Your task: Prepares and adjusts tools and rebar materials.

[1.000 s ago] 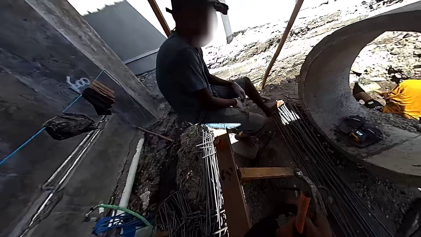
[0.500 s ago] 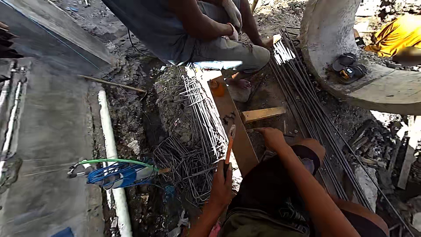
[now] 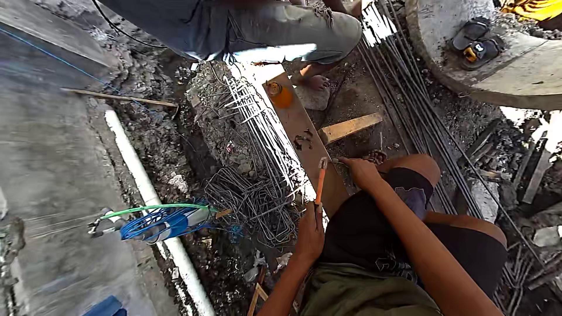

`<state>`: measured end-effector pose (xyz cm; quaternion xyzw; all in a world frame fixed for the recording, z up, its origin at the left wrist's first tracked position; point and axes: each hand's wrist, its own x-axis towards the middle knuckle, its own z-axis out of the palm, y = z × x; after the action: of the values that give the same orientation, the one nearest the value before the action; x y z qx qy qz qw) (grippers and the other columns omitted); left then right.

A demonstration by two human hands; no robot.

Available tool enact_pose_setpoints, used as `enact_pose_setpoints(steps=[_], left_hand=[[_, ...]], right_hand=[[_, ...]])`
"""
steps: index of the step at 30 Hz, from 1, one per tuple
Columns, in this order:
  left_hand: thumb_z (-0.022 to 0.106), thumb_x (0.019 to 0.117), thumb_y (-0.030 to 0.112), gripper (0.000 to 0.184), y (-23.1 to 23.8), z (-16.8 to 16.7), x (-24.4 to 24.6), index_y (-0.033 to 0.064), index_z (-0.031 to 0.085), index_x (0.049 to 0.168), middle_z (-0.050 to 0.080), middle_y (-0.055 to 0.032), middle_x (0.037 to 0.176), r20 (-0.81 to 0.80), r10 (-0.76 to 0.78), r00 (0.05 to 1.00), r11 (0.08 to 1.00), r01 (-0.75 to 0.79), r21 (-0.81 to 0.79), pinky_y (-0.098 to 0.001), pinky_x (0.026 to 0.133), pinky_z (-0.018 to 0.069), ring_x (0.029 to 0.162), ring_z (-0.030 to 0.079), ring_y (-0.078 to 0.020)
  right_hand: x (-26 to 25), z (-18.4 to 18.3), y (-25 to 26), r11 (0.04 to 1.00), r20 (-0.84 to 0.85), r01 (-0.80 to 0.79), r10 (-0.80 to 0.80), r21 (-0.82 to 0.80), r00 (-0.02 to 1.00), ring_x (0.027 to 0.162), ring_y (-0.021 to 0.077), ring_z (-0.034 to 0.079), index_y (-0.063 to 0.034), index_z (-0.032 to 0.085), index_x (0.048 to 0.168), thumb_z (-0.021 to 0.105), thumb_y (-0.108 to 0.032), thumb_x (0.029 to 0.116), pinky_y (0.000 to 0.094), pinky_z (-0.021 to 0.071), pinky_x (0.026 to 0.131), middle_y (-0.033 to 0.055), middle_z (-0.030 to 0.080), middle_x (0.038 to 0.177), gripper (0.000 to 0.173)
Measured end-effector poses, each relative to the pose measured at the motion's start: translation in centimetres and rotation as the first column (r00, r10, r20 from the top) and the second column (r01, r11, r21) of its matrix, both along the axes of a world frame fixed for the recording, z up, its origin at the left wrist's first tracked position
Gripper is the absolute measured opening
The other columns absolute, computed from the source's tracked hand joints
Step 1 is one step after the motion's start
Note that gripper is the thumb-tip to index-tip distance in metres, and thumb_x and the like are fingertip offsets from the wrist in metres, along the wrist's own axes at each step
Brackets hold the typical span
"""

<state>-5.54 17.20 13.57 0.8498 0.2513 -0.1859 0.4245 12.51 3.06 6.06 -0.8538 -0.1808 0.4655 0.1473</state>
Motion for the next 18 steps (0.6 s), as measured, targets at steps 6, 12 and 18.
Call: enact_pose_setpoints(steps=[6,12,18], left_hand=[[0.036,0.1091,0.026,0.041,-0.7,1.9,0.8,-0.0092,0.057,0.109,0.051,-0.0038,0.064,0.419,-0.093,0.903,0.982,0.015,0.186,-0.0226,0.051,0.0478,0.050,0.051,-0.0081],[0.042,0.1072,0.017,0.033,-0.3,-0.4,-0.6,-0.0116,0.057,0.113,0.058,-0.0124,0.067,0.159,-0.121,0.980,0.976,0.088,0.199,-0.0388,0.058,0.0537,0.057,0.061,-0.0236],[0.034,0.1087,0.027,0.042,-1.5,1.5,-0.8,-0.0091,0.057,0.106,0.048,-0.0026,0.060,0.335,-0.112,0.936,0.976,0.040,0.214,-0.0232,0.048,0.0462,0.048,0.049,-0.0080]], right_hand=[[0.1,-0.6,-0.2,1.000,0.033,-0.030,0.030,0.008,0.999,0.109,0.0456,0.067,-0.0312,0.052,0.150,0.054,-0.006,0.1000,0.0656,0.0510,0.087,0.0208,0.071,0.119,0.056],[0.2,-0.7,-0.3,0.999,0.057,-0.036,0.035,0.027,0.998,0.109,0.0441,0.067,-0.0293,0.054,0.148,0.056,-0.006,0.0989,0.0633,0.0512,0.087,0.0196,0.072,0.118,0.055],[-0.3,-1.9,-0.8,0.997,0.132,-0.035,0.026,0.063,0.991,0.101,0.0425,0.070,-0.0306,0.057,0.145,0.058,-0.004,0.0976,0.0625,0.0541,0.080,0.0180,0.073,0.112,0.055]])
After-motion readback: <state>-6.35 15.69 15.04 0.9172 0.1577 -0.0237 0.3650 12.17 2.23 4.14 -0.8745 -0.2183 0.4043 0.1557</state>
